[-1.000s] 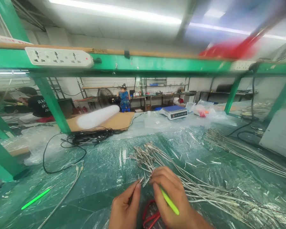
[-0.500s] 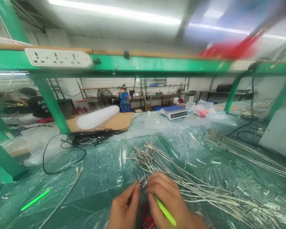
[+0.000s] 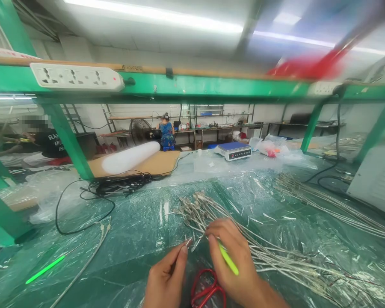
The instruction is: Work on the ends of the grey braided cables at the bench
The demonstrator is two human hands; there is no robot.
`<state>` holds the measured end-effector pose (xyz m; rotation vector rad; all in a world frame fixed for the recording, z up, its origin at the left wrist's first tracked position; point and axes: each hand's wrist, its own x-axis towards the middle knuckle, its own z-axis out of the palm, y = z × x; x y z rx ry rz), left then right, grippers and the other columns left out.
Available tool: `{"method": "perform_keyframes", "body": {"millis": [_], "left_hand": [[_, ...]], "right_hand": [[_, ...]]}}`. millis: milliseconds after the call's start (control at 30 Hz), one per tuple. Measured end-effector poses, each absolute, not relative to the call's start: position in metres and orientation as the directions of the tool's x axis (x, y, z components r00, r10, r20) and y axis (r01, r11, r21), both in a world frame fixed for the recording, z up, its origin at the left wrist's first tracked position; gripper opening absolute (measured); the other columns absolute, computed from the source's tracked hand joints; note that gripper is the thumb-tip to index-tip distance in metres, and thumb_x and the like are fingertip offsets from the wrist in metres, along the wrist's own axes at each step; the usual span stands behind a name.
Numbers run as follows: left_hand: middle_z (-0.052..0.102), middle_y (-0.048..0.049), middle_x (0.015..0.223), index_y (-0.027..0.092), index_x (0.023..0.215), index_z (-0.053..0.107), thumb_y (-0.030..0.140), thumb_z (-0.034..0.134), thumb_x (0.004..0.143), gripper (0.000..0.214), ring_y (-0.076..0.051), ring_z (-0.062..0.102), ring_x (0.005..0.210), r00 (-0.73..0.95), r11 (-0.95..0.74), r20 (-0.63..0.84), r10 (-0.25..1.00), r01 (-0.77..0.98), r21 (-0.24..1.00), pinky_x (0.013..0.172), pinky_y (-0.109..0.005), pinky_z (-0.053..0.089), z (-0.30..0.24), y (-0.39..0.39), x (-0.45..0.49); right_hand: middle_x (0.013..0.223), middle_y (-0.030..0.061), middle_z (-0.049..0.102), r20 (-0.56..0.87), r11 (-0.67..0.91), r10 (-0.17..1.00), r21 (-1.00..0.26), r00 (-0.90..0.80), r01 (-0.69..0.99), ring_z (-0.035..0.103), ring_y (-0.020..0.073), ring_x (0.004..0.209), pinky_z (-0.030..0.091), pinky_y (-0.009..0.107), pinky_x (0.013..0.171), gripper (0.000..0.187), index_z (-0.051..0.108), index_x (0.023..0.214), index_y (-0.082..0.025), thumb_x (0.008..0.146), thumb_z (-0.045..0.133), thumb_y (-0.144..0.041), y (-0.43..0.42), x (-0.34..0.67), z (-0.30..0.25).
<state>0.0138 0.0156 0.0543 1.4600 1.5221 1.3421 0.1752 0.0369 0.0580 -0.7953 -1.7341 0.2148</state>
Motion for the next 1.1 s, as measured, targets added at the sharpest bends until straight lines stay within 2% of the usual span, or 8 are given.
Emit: {"method": "perform_keyframes", "body": {"millis": [133,300,467,633,733,867,1000,1100], "left_hand": [[0.049,0.0074,0.041,0.017,0.085,0.08,0.034,0.064,0.079,0.024,-0.016,0.049,0.043,-0.158,-0.149,0.208,0.965,0.321,0.935,0.059,-0.024,0.05,0.056,0.016,0.013],[0.053,0.0061,0.042,0.018,0.09,0.08,0.034,0.065,0.079,0.025,-0.019,0.057,0.052,-0.187,-0.16,0.227,0.956,0.32,0.934,0.062,-0.025,0.052,0.053,0.015,0.015],[0.06,0.0044,0.044,0.018,0.089,0.08,0.03,0.066,0.079,0.022,-0.025,0.068,0.073,-0.165,-0.178,0.24,0.957,0.321,0.93,0.076,-0.028,0.054,0.054,0.015,0.014],[0.081,-0.0022,0.081,0.018,0.097,0.08,0.026,0.067,0.078,0.024,-0.029,0.071,0.092,-0.14,-0.197,0.254,0.957,0.331,0.923,0.085,-0.03,0.053,0.049,0.016,0.01],[0.08,-0.0042,0.103,0.019,0.099,0.08,0.022,0.068,0.076,0.025,-0.03,0.071,0.095,-0.136,-0.219,0.278,0.951,0.34,0.915,0.09,-0.031,0.052,0.045,0.017,0.008],[0.081,-0.0046,0.102,0.02,0.098,0.08,0.022,0.067,0.078,0.024,-0.03,0.073,0.092,-0.124,-0.243,0.303,0.945,0.353,0.903,0.087,-0.031,0.054,0.041,0.019,0.008],[0.08,-0.0062,0.104,0.019,0.097,0.081,0.022,0.067,0.078,0.023,-0.03,0.072,0.095,-0.126,-0.261,0.328,0.936,0.374,0.89,0.088,-0.029,0.053,0.038,0.019,0.007],[0.08,-0.0077,0.102,0.018,0.096,0.081,0.022,0.068,0.077,0.023,-0.031,0.073,0.094,-0.138,-0.269,0.344,0.929,0.388,0.882,0.088,-0.03,0.053,0.036,0.019,0.005]], "right_hand": [[0.081,0.0065,0.062,0.817,0.853,0.51,-0.439,-0.269,0.282,0.058,0.0208,0.082,0.049,0.037,0.075,0.019,0.059,0.092,-0.016,0.082,0.049,-0.004,0.031,0.171,0.058],[0.083,0.0081,0.06,0.77,0.755,0.619,-0.526,-0.158,0.391,0.057,0.021,0.081,0.048,0.038,0.073,0.017,0.059,0.089,-0.016,0.086,0.047,-0.004,0.034,0.171,0.057],[0.079,0.0066,0.061,0.827,0.837,0.525,-0.458,-0.202,0.299,0.059,0.0211,0.082,0.049,0.037,0.074,0.018,0.058,0.088,-0.017,0.082,0.049,-0.003,0.032,0.171,0.059],[0.08,0.008,0.06,0.802,0.806,0.567,-0.493,-0.189,0.326,0.058,0.0215,0.081,0.049,0.037,0.071,0.017,0.058,0.088,-0.016,0.083,0.048,-0.003,0.032,0.171,0.059],[0.081,0.0079,0.06,0.812,0.816,0.555,-0.488,-0.183,0.31,0.058,0.0214,0.082,0.049,0.038,0.073,0.018,0.058,0.089,-0.016,0.082,0.048,-0.003,0.032,0.172,0.06],[0.079,0.0063,0.061,0.844,0.872,0.478,-0.422,-0.242,0.249,0.059,0.0205,0.082,0.05,0.036,0.073,0.018,0.058,0.089,-0.017,0.079,0.05,-0.003,0.032,0.171,0.058],[0.081,0.0079,0.06,0.787,0.785,0.59,-0.507,-0.182,0.355,0.057,0.0211,0.08,0.048,0.037,0.071,0.017,0.058,0.088,-0.016,0.083,0.048,-0.004,0.034,0.171,0.053],[0.082,0.0079,0.06,0.79,0.784,0.591,-0.516,-0.162,0.344,0.057,0.0213,0.081,0.048,0.038,0.072,0.017,0.058,0.089,-0.016,0.083,0.048,-0.004,0.033,0.172,0.055]]}}
